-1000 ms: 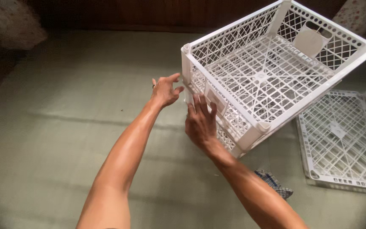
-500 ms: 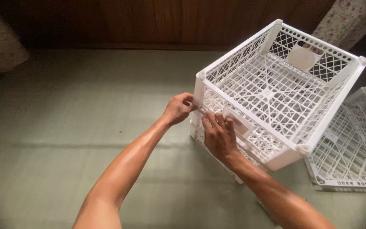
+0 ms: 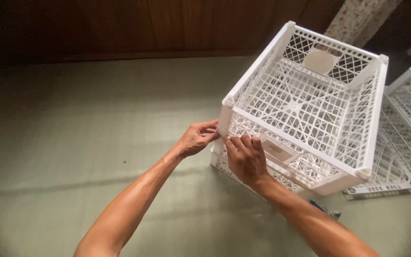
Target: The person assembles white plastic storage crates by hand on the floor. They unfold flat panels, interlock edges, and stack completed crates into a vertical column.
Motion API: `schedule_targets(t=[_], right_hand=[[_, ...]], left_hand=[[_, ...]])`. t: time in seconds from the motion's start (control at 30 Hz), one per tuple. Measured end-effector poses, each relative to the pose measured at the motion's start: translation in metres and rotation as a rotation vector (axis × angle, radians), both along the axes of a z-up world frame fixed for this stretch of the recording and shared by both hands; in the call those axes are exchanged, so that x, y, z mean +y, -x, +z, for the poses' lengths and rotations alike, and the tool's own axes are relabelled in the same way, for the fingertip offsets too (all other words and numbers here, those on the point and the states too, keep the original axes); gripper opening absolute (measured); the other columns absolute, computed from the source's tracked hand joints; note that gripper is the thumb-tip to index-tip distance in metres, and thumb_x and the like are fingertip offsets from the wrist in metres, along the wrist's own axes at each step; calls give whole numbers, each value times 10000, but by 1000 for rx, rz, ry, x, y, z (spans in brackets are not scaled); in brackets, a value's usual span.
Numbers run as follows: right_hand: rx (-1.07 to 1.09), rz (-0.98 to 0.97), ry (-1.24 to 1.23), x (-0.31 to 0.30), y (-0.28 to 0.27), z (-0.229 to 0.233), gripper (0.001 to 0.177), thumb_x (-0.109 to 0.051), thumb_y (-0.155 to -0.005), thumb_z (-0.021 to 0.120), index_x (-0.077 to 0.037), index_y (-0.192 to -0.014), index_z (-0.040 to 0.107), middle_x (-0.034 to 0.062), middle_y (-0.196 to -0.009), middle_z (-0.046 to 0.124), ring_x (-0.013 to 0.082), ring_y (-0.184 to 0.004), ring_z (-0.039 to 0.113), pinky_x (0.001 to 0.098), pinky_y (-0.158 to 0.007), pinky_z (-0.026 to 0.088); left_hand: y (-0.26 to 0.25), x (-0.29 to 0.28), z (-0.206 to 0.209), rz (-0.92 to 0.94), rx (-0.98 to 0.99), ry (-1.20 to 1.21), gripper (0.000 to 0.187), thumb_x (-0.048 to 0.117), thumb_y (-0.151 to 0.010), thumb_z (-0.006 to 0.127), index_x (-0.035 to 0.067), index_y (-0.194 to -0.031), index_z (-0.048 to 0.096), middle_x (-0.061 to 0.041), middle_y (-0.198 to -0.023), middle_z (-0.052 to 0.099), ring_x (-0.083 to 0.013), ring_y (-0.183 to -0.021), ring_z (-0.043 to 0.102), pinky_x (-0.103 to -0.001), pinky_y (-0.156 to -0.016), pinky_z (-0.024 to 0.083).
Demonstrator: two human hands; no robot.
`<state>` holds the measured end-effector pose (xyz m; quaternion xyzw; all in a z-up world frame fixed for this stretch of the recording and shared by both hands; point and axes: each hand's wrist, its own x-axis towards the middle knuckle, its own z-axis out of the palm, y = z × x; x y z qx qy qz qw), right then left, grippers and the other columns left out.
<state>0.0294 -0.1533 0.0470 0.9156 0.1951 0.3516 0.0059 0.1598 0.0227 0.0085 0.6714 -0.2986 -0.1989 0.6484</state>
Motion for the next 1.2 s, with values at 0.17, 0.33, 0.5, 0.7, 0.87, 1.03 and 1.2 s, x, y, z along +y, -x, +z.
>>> schedule_targets(t=[0.17, 0.33, 0.5, 0.7, 0.87, 1.03, 1.2], right_hand=[[-52, -99, 52, 8, 7, -5, 363, -81, -813, 687, -42, -1172, 729, 28, -1099, 685, 183, -1010, 584, 382, -932, 358], [-76, -98, -39, 15, 4, -11, 377, -73, -822, 671, -42, -1197, 699, 49, -1168, 686, 189, -1059, 587, 414, -977, 345], [-69, -85, -97, 14, -1, -16, 375, -58, -820, 667, -51, -1194, 691, 44, -1154, 687, 196, -1073, 599, 407, -968, 358], [-71, -64, -88, 8, -3, -24, 381, -61, -822, 668, -35, -1202, 692, 49, -1155, 691, 196, -1053, 596, 401, -957, 359], [-126, -9, -142, 6, -6, -40, 305, -72, -854, 668, -74, -1158, 690, 34, -1138, 713, 182, -1004, 616, 398, -908, 394], [147, 138, -723, 20, 0, -56, 179, -130, -983, 674, -44, -1135, 717, 79, -927, 734, 135, -757, 693, 271, -673, 576], [428, -190, -1555, 36, 3, -56, 267, -218, -967, 683, 11, -1064, 781, 83, -733, 743, 111, -508, 590, 260, -458, 467]], left_hand=[[8, -1, -2, -16, -56, 11, 458, 245, -998, 656, 164, -1444, 591, -81, -1319, 678, -223, -1164, 677, -381, -1000, 553], [9, -3, -2, 26, -101, -52, 461, 247, -998, 634, 168, -1449, 578, -94, -1366, 635, -245, -1171, 667, -389, -1004, 549], [9, -5, -3, 70, -113, -122, 432, 262, -1010, 621, 167, -1430, 598, -101, -1391, 608, -271, -1138, 660, -399, -994, 539], [7, -4, 1, 12, 24, -86, 409, 270, -1006, 636, 130, -1390, 648, -106, -1255, 725, -238, -1123, 684, -392, -982, 556], [12, -5, 0, 32, 13, -49, 453, 295, -1014, 601, 154, -1444, 583, -80, -1268, 681, -227, -1094, 667, -379, -1002, 538], [18, -8, -8, 125, -147, -54, 469, 310, -1030, 589, 144, -1468, 575, -109, -1360, 624, -225, -1186, 619, -369, -1037, 502], [24, -14, -22, 194, -58, 24, 474, 304, -1020, 612, 141, -1462, 573, -100, -1315, 601, -224, -1135, 637, -358, -1007, 509]])
